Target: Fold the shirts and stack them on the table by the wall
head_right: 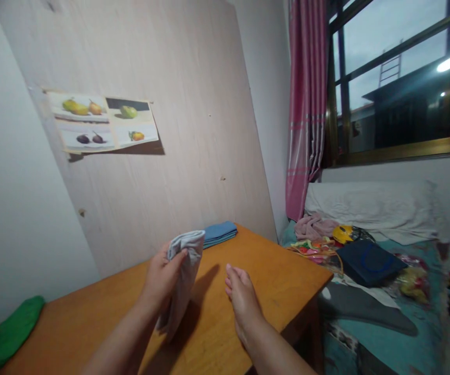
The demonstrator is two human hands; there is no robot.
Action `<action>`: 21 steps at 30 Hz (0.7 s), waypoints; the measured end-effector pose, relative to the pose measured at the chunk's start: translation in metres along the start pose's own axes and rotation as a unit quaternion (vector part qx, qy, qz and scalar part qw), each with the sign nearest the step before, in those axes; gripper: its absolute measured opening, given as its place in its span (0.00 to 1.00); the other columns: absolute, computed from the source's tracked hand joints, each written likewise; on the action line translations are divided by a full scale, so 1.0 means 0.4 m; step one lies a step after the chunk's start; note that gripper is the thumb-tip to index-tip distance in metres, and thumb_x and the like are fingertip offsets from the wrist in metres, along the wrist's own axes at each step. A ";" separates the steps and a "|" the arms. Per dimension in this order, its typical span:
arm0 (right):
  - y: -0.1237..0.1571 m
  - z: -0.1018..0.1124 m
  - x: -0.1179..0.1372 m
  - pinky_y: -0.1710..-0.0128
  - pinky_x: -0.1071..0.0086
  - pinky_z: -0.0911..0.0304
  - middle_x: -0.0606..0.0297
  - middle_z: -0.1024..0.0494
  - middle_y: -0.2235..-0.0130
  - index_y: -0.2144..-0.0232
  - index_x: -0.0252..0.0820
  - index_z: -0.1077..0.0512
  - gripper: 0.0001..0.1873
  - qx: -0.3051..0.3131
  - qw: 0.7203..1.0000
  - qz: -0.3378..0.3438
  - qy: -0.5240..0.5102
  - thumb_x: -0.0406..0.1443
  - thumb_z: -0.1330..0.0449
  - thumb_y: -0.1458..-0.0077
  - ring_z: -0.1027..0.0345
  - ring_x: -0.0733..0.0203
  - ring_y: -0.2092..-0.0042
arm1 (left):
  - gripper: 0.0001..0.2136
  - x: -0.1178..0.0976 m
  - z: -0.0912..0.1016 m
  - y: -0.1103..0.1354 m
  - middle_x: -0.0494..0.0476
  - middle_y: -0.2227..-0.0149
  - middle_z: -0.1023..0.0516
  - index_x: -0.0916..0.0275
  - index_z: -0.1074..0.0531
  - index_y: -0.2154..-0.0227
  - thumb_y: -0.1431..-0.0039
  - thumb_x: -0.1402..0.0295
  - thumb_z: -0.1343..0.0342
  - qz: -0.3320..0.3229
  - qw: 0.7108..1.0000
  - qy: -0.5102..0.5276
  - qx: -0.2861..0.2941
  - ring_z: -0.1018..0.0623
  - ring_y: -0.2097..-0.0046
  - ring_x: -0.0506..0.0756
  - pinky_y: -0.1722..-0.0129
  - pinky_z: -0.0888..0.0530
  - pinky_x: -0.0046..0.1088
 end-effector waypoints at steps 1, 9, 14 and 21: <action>0.007 -0.002 -0.019 0.48 0.66 0.32 0.55 0.25 0.43 0.51 0.47 0.30 0.28 0.002 1.000 -0.012 -0.022 0.57 0.38 0.46 0.31 0.53 0.41 | 0.14 -0.023 0.014 -0.014 0.56 0.61 0.17 0.62 0.24 0.56 0.45 0.65 0.40 0.019 0.997 0.071 -0.017 0.19 0.58 0.57 0.55 0.25 0.32; 0.096 -0.114 -0.041 0.52 0.51 0.29 0.59 0.28 0.37 0.39 0.55 0.35 0.39 0.155 0.969 -0.061 -0.181 0.65 0.62 0.39 0.28 0.46 0.43 | 0.13 -0.090 0.065 -0.043 0.56 0.63 0.16 0.63 0.24 0.54 0.41 0.76 0.46 0.166 0.886 0.407 -0.149 0.17 0.56 0.55 0.52 0.21 0.33; 0.119 -0.128 -0.033 0.53 0.54 0.29 0.55 0.23 0.42 0.44 0.49 0.30 0.36 0.217 0.946 -0.119 -0.210 0.63 0.55 0.39 0.26 0.48 0.46 | 0.14 0.013 0.085 -0.017 0.57 0.64 0.16 0.64 0.26 0.51 0.38 0.76 0.49 0.258 0.846 0.411 -0.220 0.16 0.57 0.55 0.54 0.19 0.31; 0.071 -0.093 -0.043 0.64 0.65 0.30 0.58 0.17 0.56 0.52 0.43 0.28 0.24 0.173 0.971 -0.110 -0.125 0.38 0.31 0.53 0.24 0.56 0.60 | 0.06 0.120 0.111 0.010 0.50 0.73 0.20 0.64 0.27 0.60 0.37 0.76 0.46 0.322 0.838 0.374 -0.235 0.19 0.72 0.50 0.63 0.19 0.24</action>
Point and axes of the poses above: each hand's wrist, its own y-axis away from the middle knuckle, its own z-axis out of the back of the hand, x = y × z, the point moved 4 cm from there along -y, towards the middle knuckle
